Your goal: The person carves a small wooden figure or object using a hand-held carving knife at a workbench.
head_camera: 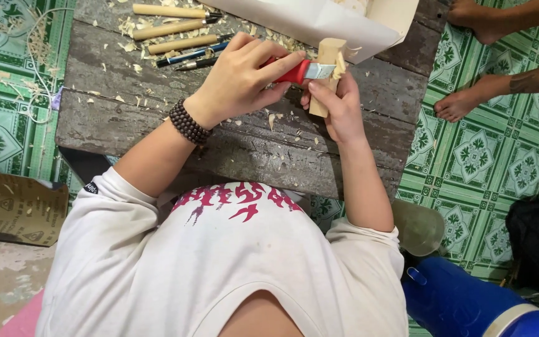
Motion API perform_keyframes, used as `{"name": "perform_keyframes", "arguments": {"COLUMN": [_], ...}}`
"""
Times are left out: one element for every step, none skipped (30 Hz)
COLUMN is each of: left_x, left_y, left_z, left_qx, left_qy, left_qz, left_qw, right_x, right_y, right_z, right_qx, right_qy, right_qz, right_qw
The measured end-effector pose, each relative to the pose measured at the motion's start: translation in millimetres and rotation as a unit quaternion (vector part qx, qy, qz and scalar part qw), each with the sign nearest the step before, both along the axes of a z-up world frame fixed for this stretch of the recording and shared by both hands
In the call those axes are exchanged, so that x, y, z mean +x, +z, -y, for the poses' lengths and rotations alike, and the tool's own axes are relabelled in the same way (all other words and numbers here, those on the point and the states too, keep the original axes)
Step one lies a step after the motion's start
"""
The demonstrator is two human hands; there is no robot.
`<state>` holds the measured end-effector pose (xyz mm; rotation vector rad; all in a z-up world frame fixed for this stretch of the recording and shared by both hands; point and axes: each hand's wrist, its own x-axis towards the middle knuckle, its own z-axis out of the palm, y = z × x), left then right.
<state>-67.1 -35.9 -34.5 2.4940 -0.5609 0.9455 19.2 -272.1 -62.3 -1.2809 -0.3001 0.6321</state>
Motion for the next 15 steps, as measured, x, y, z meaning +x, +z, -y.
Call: {"name": "perform_keyframes", "arguments": {"left_x": [-0.3,-0.2,0.1,0.5,0.8,0.9,0.9,-0.1,0.0,0.0,0.1,-0.3,-0.6,-0.7,1.9], "left_y": [0.1,1.0,0.6,0.2,-0.2,1.3,2.7,3.5,3.2,2.9,2.7,2.7,2.9,3.2,1.1], "left_z": [0.6,0.2,0.9,1.7,2.5,2.7,2.9,3.5,4.1,4.7,5.1,6.1,7.0,7.5,8.9], "left_qx": [-0.004,-0.007,-0.006,-0.006,-0.006,-0.006,-0.015,-0.023,-0.024,-0.026,-0.028,-0.028,-0.042,-0.055,-0.055], "left_qy": [-0.001,-0.001,-0.001,0.002,0.005,0.005,0.002,0.000,0.000,-0.003,-0.005,-0.005,-0.007,-0.009,-0.007], "left_qz": [-0.002,-0.004,-0.003,0.004,0.011,0.011,0.009,0.006,0.006,-0.005,-0.016,-0.015,-0.021,-0.027,-0.026], "left_qw": [1.000,1.000,1.000,1.000,1.000,1.000,1.000,1.000,1.000,1.000,0.999,0.999,0.999,0.998,0.998], "right_x": [-0.8,-0.7,-1.1,-1.3,-1.6,-0.9,-0.3,-0.8,-1.2,-1.6,-2.1,-3.2,-4.3,-5.1,-3.1], "right_y": [-0.7,-1.0,-0.1,0.9,1.8,2.2,2.4,2.0,0.1,-1.7,-3.4,-2.1,-0.7,0.7,-2.2], "right_z": [-0.5,-2.3,-2.7,-2.9,-3.2,-3.0,-2.8,-2.1,-2.2,-2.5,-2.8,-3.8,-4.9,-6.5,-6.1], "right_qx": [-0.011,-0.022,-0.021,-0.024,-0.027,-0.027,-0.034,-0.041,-0.042,-0.061,-0.080,-0.080,-0.090,-0.100,-0.100], "right_qy": [-0.001,-0.001,-0.001,-0.001,0.000,0.000,0.002,0.004,0.004,0.003,0.003,0.004,0.006,0.008,0.010], "right_qz": [0.013,0.028,0.029,0.029,0.030,0.031,0.032,0.033,0.032,0.059,0.086,0.086,0.113,0.140,0.141], "right_qw": [1.000,0.999,0.999,0.999,0.999,0.999,0.999,0.999,0.999,0.996,0.993,0.993,0.989,0.985,0.985]}}
